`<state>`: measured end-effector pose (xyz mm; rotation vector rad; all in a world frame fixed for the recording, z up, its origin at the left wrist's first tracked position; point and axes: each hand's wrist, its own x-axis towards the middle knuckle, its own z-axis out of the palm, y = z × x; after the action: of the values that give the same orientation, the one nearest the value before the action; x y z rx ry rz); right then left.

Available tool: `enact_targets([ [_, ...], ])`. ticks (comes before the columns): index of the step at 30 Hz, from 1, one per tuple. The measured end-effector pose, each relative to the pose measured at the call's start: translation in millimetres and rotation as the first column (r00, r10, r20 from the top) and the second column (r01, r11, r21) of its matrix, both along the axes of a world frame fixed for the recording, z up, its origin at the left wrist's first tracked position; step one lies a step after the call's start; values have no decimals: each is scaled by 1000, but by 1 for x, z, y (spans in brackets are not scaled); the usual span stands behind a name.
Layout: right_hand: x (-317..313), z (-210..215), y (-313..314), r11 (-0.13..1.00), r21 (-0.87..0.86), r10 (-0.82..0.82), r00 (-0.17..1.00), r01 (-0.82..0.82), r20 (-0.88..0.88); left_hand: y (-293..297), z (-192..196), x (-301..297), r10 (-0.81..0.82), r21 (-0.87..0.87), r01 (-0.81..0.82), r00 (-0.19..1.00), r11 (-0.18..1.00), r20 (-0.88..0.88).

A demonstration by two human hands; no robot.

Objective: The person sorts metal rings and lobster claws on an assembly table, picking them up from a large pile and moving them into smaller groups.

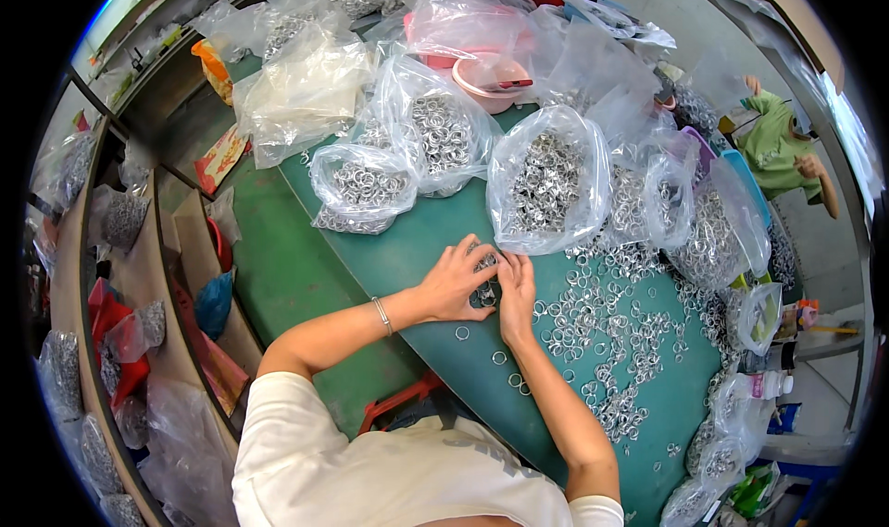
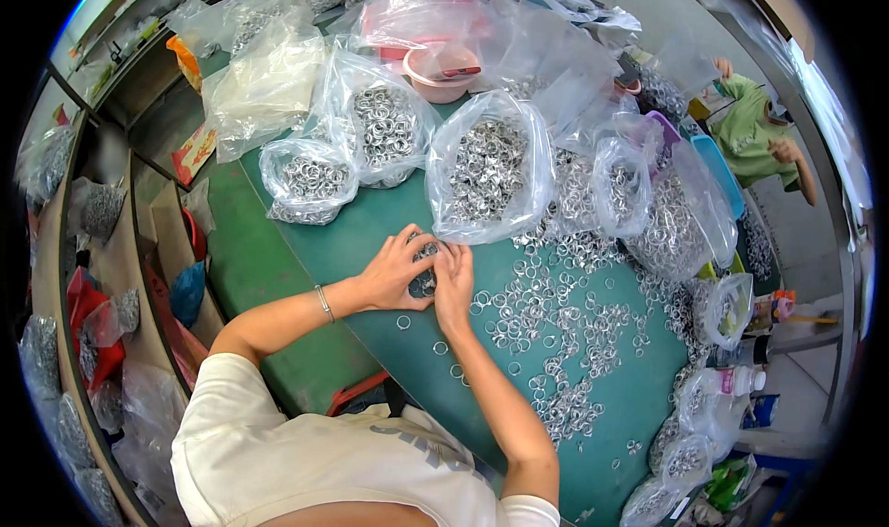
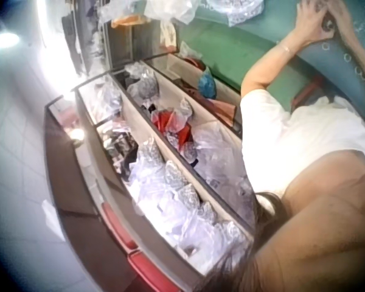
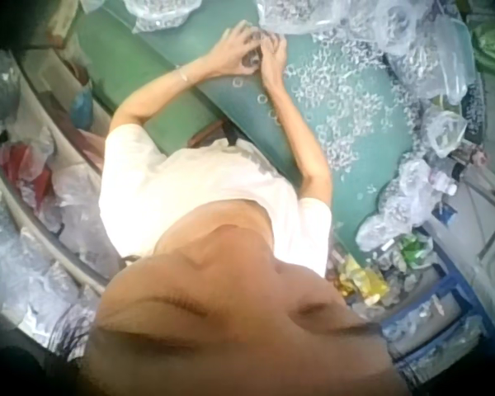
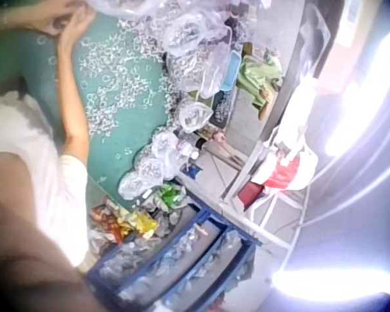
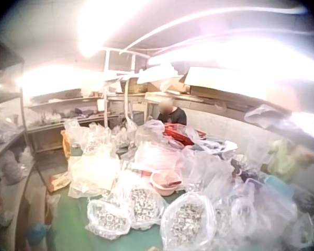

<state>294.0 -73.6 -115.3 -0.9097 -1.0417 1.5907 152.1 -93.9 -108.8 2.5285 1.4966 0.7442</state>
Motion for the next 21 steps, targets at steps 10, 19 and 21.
enact_targets([
  [10,18,9,3,696,406,47,602,-592,797,-1,-13,-24,-4,-32,10,986,999,165],
  [19,5,-8,32,582,649,-58,771,-489,634,7,13,-25,13,19,-20,954,1000,298],
  [21,-4,-22,36,547,687,-140,757,-478,638,8,3,-27,30,86,-55,961,995,276],
])
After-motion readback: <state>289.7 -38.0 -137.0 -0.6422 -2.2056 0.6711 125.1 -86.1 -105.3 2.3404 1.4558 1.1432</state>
